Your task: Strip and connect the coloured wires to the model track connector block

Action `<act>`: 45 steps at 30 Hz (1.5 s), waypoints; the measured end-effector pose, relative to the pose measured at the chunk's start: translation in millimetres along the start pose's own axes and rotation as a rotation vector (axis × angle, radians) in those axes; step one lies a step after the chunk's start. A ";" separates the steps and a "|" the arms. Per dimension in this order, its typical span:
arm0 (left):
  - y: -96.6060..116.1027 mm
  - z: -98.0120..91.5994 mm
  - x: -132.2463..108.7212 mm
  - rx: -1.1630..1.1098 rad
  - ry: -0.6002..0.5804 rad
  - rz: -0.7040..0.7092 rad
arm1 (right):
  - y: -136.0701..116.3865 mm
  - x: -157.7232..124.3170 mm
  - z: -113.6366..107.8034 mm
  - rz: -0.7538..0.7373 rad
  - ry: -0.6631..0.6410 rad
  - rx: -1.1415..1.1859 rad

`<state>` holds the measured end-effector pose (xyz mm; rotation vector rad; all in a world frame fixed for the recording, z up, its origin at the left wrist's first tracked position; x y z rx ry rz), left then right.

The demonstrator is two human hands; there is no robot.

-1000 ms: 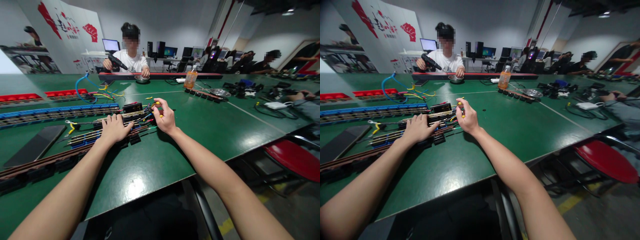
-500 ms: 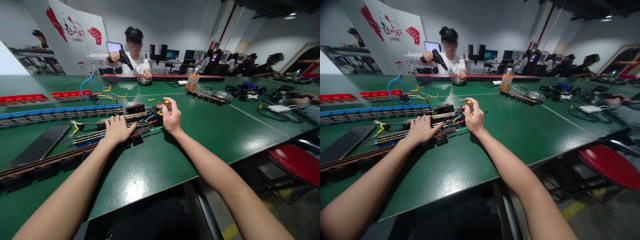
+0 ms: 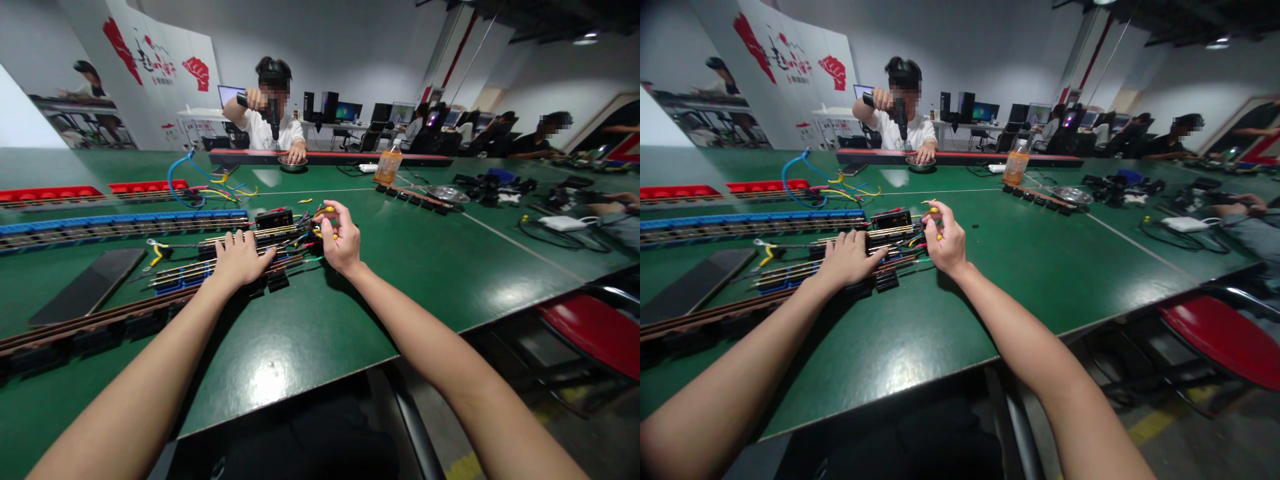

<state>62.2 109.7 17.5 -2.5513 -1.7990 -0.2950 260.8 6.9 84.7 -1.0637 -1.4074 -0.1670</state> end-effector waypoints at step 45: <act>-0.6 1.7 1.1 0.025 0.011 0.010 | -86.6 -50.4 46.5 -0.696 -0.443 -0.155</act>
Point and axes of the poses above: each hand's wrist, its own x-axis towards the middle knuckle, its own z-axis out of the palm, y = z × x, the point moved 10 cm from there along x, towards the middle knuckle, and after that the axes turned 3 degrees about -x, right-handed, at the moved point
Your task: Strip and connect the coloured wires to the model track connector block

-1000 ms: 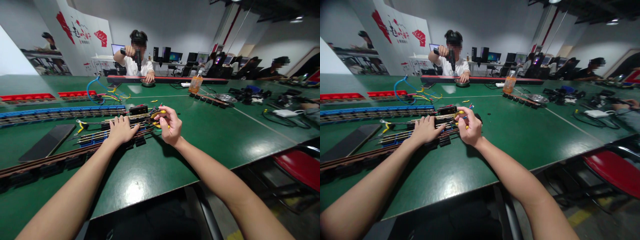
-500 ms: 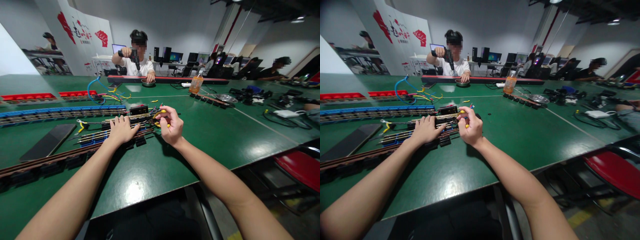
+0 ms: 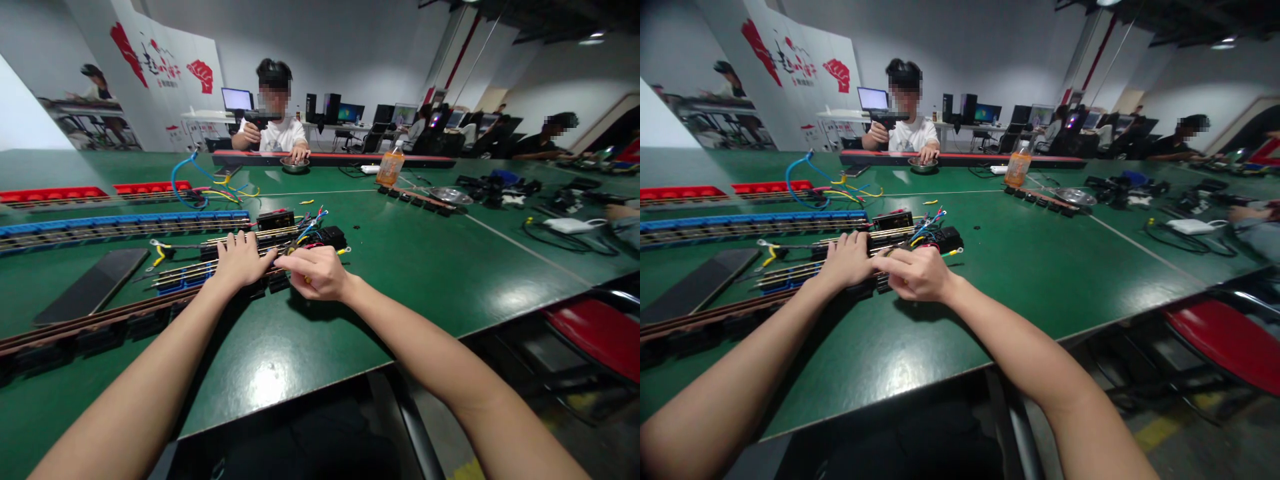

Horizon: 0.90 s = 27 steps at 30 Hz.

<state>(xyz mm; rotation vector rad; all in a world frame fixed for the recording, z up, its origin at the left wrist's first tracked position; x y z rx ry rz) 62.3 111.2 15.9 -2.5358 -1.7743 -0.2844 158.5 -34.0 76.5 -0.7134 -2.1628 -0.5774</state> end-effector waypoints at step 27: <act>0.6 -0.4 0.1 0.029 0.015 0.009 | -14.2 5.6 -0.1 -0.107 -0.039 -0.099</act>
Point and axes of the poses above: each hand's wrist, its own x-axis towards the middle knuckle, its own z-axis out of the palm, y = z × x, the point moved 10 cm from there along x, towards the middle knuckle, and after that the axes turned 3 degrees about -x, right-handed, at the moved point
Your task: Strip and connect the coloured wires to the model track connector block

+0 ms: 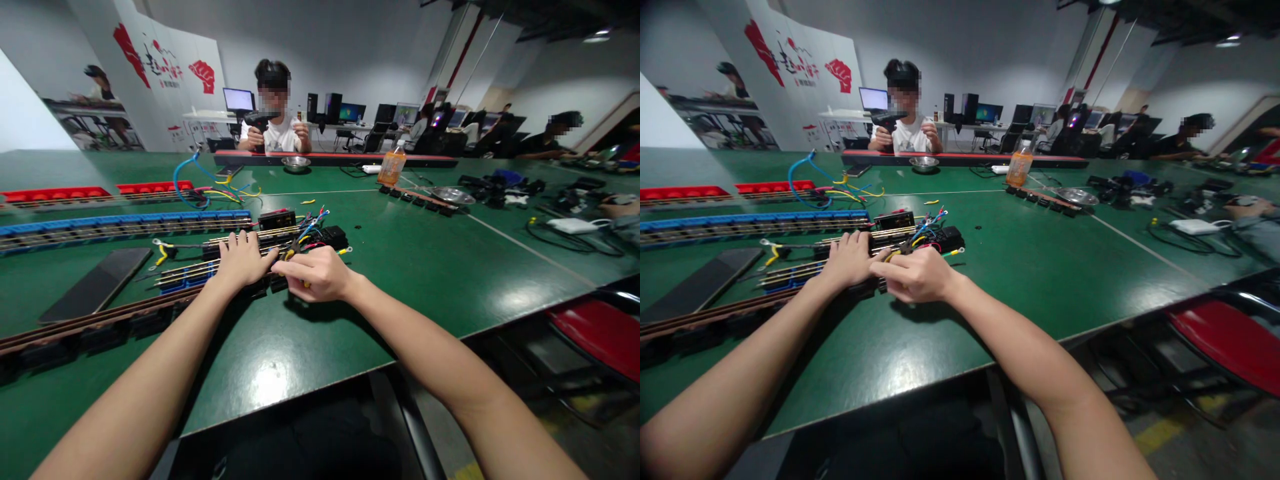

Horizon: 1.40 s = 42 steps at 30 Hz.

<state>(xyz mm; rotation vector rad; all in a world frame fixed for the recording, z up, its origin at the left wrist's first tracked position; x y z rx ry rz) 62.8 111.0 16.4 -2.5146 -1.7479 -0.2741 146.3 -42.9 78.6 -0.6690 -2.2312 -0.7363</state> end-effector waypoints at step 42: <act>-0.7 -3.2 1.3 -0.070 0.025 0.006 | 94.1 -53.8 -16.8 0.921 0.579 0.522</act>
Point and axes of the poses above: each hand's wrist, its own x-axis towards the middle knuckle, its own z-axis out of the palm, y = z × x, the point moved 10 cm from there along x, towards the middle knuckle, and after that the axes turned 3 degrees about -x, right-handed, at the moved point
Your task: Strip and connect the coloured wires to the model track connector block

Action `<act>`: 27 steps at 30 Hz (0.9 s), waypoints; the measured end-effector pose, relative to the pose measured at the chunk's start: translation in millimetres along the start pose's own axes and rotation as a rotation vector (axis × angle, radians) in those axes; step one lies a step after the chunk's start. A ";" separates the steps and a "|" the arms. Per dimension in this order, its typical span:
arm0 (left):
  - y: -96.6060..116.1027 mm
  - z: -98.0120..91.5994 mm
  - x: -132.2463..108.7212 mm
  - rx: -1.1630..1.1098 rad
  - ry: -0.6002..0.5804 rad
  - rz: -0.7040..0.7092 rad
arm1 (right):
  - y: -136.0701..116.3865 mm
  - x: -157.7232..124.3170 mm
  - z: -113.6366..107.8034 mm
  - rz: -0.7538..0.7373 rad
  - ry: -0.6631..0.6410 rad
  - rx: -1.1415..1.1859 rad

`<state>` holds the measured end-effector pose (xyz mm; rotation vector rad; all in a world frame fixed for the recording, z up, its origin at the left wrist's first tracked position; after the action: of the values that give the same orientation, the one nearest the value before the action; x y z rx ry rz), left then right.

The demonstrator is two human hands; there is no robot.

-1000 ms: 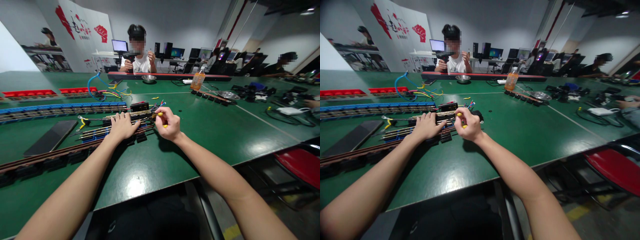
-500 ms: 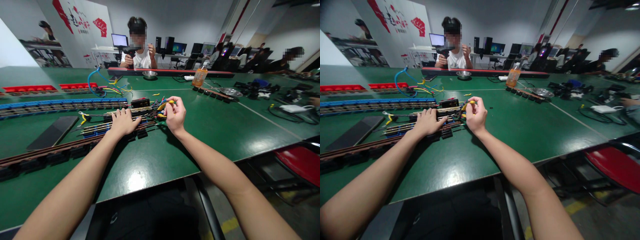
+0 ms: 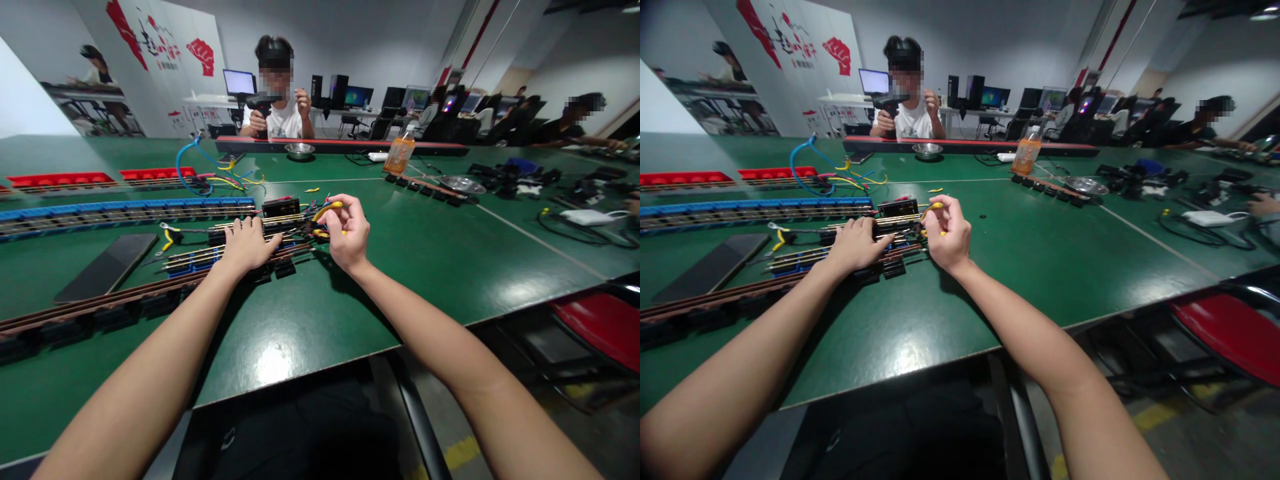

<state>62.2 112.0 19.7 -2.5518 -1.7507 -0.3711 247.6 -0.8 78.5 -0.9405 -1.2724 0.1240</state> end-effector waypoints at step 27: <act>-1.8 -6.8 6.8 -0.018 0.018 -0.017 | -33.4 23.1 -13.7 -0.096 -0.084 0.124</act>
<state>61.7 117.9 27.5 -2.5393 -1.7719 -0.4108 253.6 -16.4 118.0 -0.7728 -1.3694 0.1665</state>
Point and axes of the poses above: each hand's wrist, its own x-axis towards the middle knuckle, its own z-axis out of the palm, y = z × x, the point moved 10 cm from there along x, towards the middle knuckle, and after that the axes turned 3 degrees about -x, right-handed, at the moved point
